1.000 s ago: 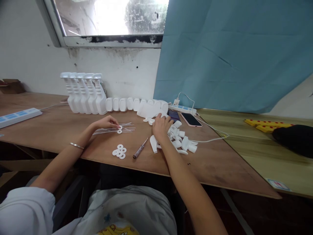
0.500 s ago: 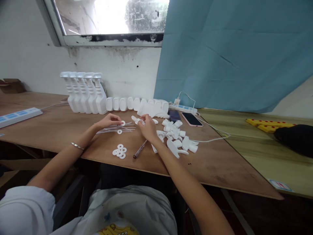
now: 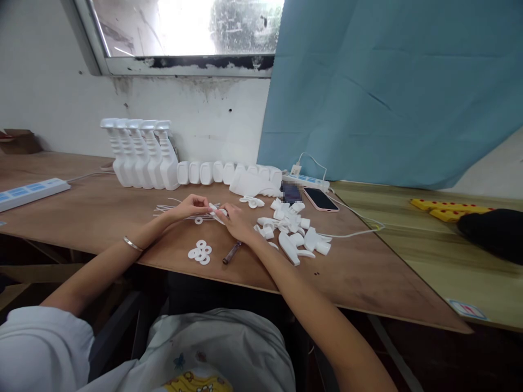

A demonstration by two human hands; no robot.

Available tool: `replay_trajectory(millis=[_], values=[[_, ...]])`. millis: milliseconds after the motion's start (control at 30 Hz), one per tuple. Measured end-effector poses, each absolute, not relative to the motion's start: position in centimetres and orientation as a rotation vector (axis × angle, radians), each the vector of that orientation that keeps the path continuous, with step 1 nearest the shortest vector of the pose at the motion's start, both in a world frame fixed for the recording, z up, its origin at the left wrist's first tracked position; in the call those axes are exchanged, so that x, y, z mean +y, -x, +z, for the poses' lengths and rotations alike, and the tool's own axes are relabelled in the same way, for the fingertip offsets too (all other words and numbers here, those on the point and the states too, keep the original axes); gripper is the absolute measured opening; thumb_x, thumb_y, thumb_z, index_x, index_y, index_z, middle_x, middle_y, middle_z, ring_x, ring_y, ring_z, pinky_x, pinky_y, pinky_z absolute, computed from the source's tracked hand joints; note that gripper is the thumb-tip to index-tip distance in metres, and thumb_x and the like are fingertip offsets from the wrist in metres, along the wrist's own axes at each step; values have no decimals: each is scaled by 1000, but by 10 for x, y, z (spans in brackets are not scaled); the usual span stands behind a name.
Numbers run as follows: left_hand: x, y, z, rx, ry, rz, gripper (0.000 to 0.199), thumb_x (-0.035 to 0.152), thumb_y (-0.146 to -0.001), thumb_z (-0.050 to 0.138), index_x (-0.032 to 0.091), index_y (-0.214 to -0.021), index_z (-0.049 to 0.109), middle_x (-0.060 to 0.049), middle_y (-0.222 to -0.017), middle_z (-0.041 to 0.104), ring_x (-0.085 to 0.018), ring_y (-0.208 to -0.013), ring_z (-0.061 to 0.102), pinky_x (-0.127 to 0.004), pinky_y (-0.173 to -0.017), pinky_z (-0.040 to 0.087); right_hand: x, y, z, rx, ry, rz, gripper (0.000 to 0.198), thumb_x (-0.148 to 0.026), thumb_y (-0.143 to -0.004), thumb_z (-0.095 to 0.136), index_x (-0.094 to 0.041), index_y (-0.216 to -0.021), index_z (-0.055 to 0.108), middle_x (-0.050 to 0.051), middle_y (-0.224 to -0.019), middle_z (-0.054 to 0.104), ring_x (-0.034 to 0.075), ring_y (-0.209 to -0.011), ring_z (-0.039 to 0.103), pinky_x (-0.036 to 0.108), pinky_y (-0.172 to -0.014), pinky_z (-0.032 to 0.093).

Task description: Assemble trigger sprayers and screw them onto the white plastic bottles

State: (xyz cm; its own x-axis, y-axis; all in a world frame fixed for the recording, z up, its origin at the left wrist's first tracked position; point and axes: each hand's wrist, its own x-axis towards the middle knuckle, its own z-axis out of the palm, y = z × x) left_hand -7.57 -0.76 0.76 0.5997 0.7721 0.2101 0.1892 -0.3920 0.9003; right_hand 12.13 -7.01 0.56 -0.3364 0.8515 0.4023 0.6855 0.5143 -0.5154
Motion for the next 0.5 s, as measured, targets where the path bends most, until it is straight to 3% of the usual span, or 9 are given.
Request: replay_trajectory(millis=[167, 267, 500], values=[[-9, 73, 7, 757, -1885, 758, 34, 42, -65, 70, 10, -65, 59, 1, -56, 54, -6, -51, 44, -20, -49, 30, -70, -121, 2, -2198, 1210, 351, 30, -24, -72, 64, -17, -99, 54, 4, -102, 62, 18, -91, 56, 27, -76, 40], [-10, 74, 9, 718, -1844, 755, 32, 40, -65, 71, 10, -65, 60, 1, -57, 55, -6, -53, 45, -20, -51, 32, -69, -122, 1, -2189, 1241, 330, 30, -19, -73, 62, -17, -101, 53, 3, -98, 64, 18, -88, 58, 27, -74, 40], [-14, 71, 9, 657, -1990, 626, 32, 40, -69, 68, 9, -70, 65, -2, -62, 59, -6, -54, 45, -20, -51, 34, -69, -121, 1, -2232, 1254, 265, 27, -27, -78, 60, -20, -103, 54, 4, -101, 65, 20, -90, 59, 28, -73, 40]])
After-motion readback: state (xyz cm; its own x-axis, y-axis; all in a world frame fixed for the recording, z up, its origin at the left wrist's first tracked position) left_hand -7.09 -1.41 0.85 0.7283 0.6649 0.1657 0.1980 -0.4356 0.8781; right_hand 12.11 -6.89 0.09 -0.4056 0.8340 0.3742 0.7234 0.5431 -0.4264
